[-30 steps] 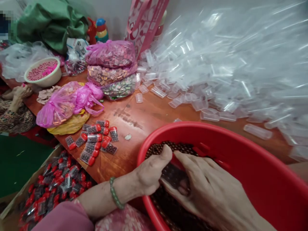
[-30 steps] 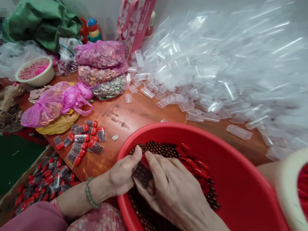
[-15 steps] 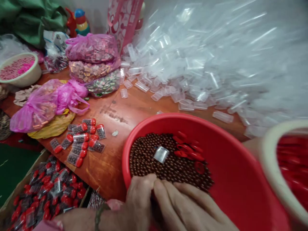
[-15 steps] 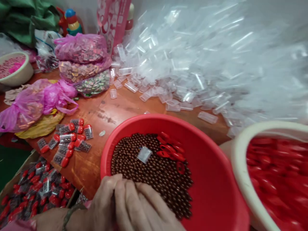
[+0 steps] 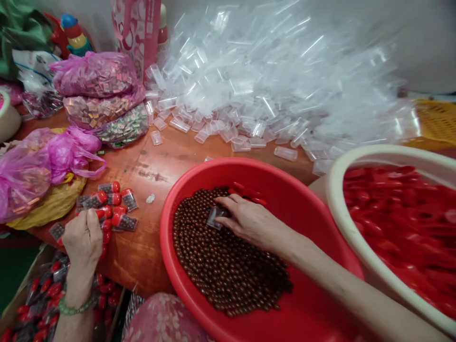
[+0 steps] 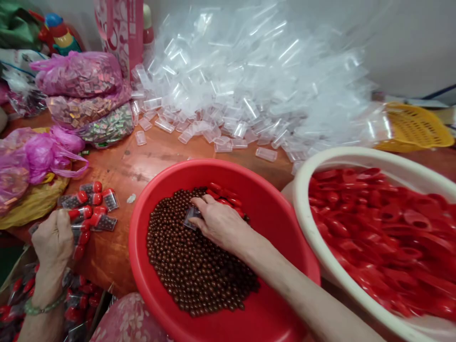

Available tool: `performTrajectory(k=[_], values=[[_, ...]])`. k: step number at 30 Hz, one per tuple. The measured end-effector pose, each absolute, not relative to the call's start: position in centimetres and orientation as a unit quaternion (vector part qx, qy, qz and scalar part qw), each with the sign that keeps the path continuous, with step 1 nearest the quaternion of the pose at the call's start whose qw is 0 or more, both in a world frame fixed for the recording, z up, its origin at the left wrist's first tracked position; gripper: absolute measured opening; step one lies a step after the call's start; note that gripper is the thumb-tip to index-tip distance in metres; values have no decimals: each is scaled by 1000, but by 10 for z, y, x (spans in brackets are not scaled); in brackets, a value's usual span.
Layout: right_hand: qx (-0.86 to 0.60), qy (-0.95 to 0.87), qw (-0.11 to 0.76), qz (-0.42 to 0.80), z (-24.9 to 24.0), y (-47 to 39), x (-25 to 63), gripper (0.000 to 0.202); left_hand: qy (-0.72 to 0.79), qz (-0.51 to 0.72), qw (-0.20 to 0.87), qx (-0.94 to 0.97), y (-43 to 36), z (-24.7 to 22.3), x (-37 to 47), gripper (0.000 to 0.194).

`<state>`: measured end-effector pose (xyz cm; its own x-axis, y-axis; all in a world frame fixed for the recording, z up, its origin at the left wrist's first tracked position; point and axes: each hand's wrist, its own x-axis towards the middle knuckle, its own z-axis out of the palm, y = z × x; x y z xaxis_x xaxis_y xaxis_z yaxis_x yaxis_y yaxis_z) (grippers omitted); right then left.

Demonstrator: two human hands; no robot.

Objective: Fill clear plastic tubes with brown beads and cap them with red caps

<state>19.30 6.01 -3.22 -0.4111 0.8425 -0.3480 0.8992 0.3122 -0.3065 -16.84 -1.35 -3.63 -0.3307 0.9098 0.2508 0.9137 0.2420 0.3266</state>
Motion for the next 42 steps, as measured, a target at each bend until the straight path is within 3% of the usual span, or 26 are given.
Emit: performTrajectory(k=[2, 5, 9, 12, 21, 33, 39, 42], values=[[534, 806, 57, -250, -39, 62, 190, 38, -788, -139, 51, -597, -10, -41, -176, 40], [523, 799, 44, -294, -45, 63, 185, 34, -756, -184, 64, -625, -9, -37, -161, 35], [499, 780, 7, -377, -48, 67, 188, 20, -664, -314, -67, -676, -15, -20, -105, 26], [496, 764, -39, -410, -49, 74, 192, 25, -574, -350, -158, -724, -21, -15, -60, 27], [476, 795, -122, -357, -39, 75, 180, 19, -531, -404, -224, -711, -18, -37, -33, 37], [272, 864, -39, -421, -48, 71, 147, 27, -518, -440, -270, -682, -19, -41, -33, 36], [269, 896, -21, -353, -43, 59, 140, 16, -508, -468, -280, -667, -20, -43, -34, 37], [292, 931, 54, -215, -37, 59, 142, 20, -513, -474, -283, -657, -21, -43, -34, 37]])
